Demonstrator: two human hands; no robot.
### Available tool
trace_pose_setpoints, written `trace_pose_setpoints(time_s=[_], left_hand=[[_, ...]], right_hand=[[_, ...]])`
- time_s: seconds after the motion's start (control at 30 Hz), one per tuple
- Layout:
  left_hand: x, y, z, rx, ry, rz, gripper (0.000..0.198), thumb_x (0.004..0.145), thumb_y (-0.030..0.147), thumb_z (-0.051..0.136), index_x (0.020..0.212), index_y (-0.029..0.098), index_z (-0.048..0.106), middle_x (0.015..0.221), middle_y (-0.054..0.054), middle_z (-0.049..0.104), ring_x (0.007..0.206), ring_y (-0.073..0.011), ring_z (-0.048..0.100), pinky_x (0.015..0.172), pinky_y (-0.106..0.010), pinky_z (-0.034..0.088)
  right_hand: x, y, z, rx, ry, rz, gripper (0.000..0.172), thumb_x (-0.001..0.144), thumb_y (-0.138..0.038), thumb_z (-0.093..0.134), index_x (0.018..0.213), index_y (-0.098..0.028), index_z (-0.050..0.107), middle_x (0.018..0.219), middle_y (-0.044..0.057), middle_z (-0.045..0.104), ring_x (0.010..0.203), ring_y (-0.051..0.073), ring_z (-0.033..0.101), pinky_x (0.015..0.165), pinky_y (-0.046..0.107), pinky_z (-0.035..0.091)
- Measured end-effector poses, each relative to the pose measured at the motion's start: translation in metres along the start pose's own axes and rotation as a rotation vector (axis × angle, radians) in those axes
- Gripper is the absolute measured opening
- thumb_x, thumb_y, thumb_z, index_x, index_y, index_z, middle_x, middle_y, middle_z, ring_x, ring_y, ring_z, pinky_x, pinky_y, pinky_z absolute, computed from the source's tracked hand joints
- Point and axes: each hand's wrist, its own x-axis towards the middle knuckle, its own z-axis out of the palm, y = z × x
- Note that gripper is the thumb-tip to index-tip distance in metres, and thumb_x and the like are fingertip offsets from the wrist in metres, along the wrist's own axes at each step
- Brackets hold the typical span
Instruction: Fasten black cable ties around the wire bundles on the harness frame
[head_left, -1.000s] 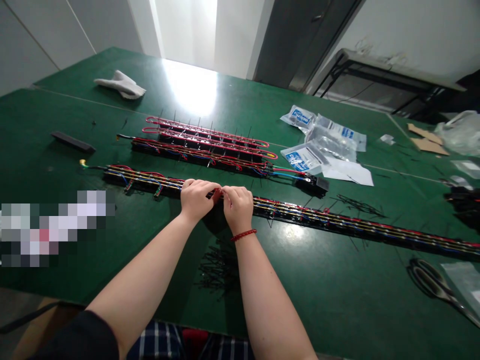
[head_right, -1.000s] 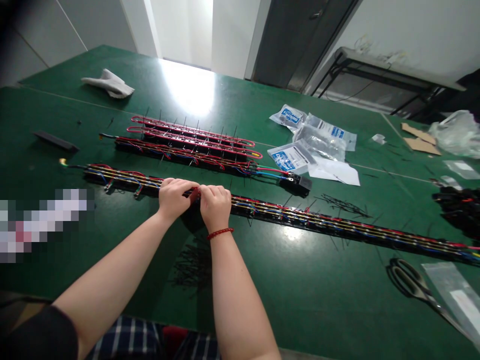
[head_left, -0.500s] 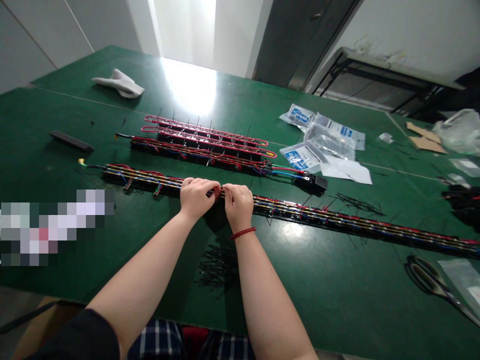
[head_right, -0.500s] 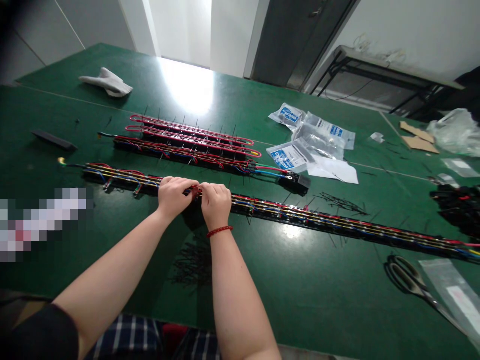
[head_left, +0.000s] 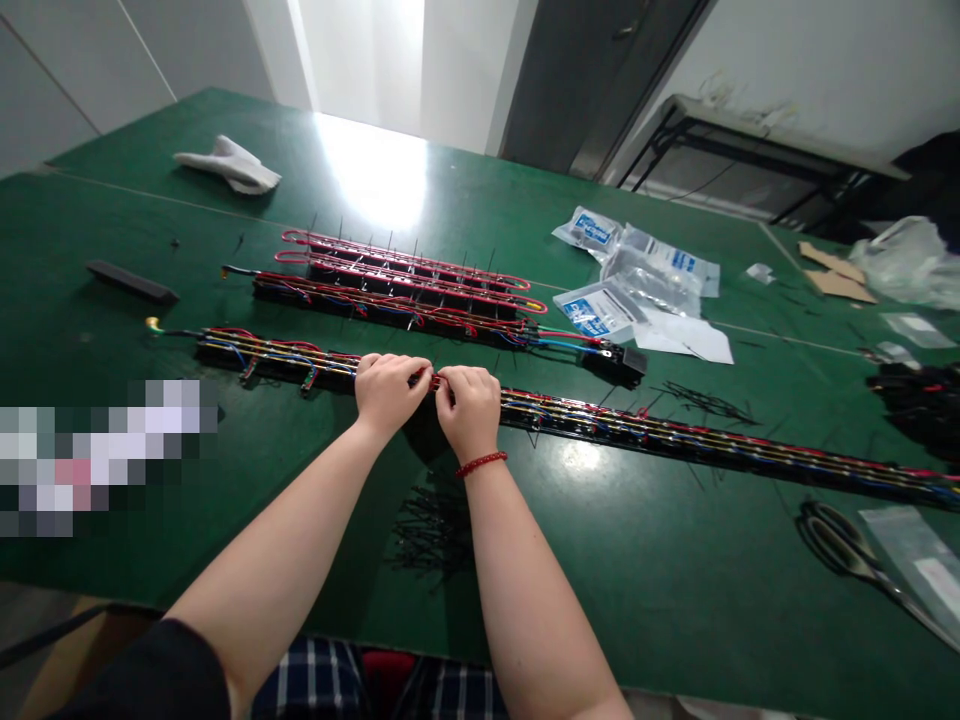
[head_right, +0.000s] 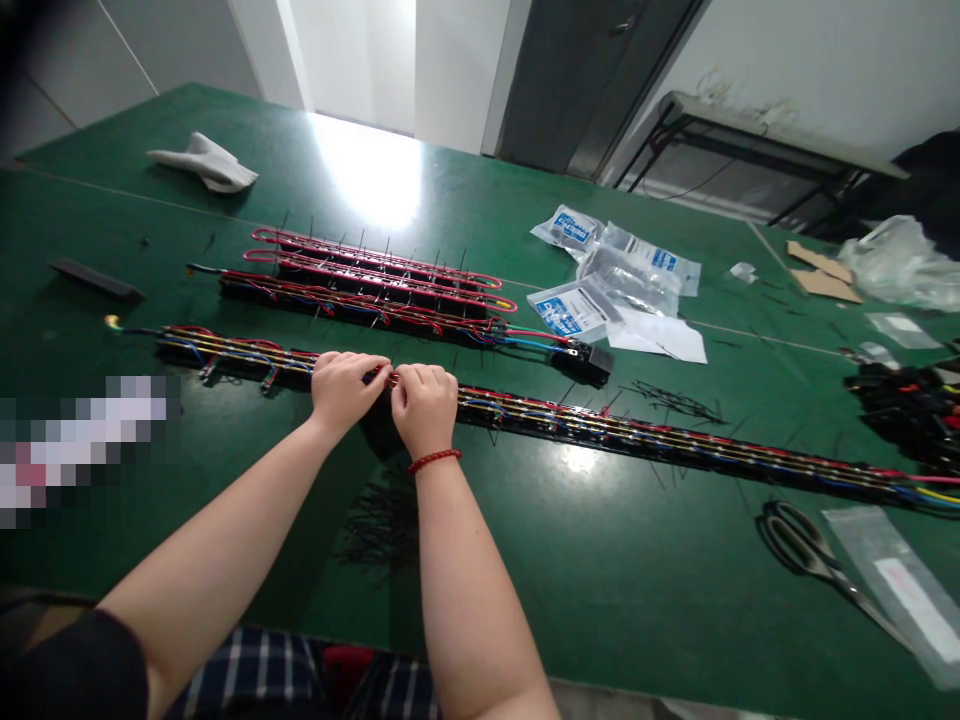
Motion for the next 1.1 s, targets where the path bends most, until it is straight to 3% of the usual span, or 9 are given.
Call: trace_pose_setpoints(time_s=[0.47, 0.9, 1.1], left_hand=[[-0.0006, 0.0021, -0.0056, -0.010, -0.032, 0.023, 0.019, 0.088, 0.037, 0.058, 0.089, 0.027, 0.075, 0.094, -0.001, 0.078, 0.091, -0.0231, 0.068, 0.090, -0.043, 0.034], [-0.0007, 0.0004, -0.0019, -0.046, 0.069, -0.013, 0.013, 0.086, 0.036, 0.063, 0.094, 0.027, 0.069, 0.085, 0.002, 0.077, 0.082, -0.0202, 0.068, 0.090, -0.038, 0.037], [-0.0028, -0.0008, -0.0030, -0.078, 0.081, 0.075, 0.012, 0.088, 0.031, 0.059, 0.085, 0.027, 0.071, 0.087, 0.003, 0.077, 0.083, -0.0188, 0.069, 0.099, -0.039, 0.036]], right_hand=[[-0.0006, 0.0008, -0.0010, 0.029, -0.011, -0.010, 0.013, 0.094, -0.023, 0.055, 0.095, -0.023, 0.068, 0.100, 0.003, 0.072, 0.097, 0.021, 0.056, 0.087, 0.037, 0.036], [-0.0011, 0.0022, -0.0009, 0.050, -0.010, -0.014, 0.014, 0.093, -0.023, 0.055, 0.097, -0.023, 0.069, 0.101, 0.003, 0.072, 0.098, 0.021, 0.056, 0.088, 0.037, 0.037], [-0.0012, 0.0022, -0.0013, 0.051, -0.023, -0.007, 0.015, 0.092, -0.023, 0.056, 0.098, -0.023, 0.069, 0.102, 0.004, 0.072, 0.098, 0.022, 0.056, 0.087, 0.037, 0.037]])
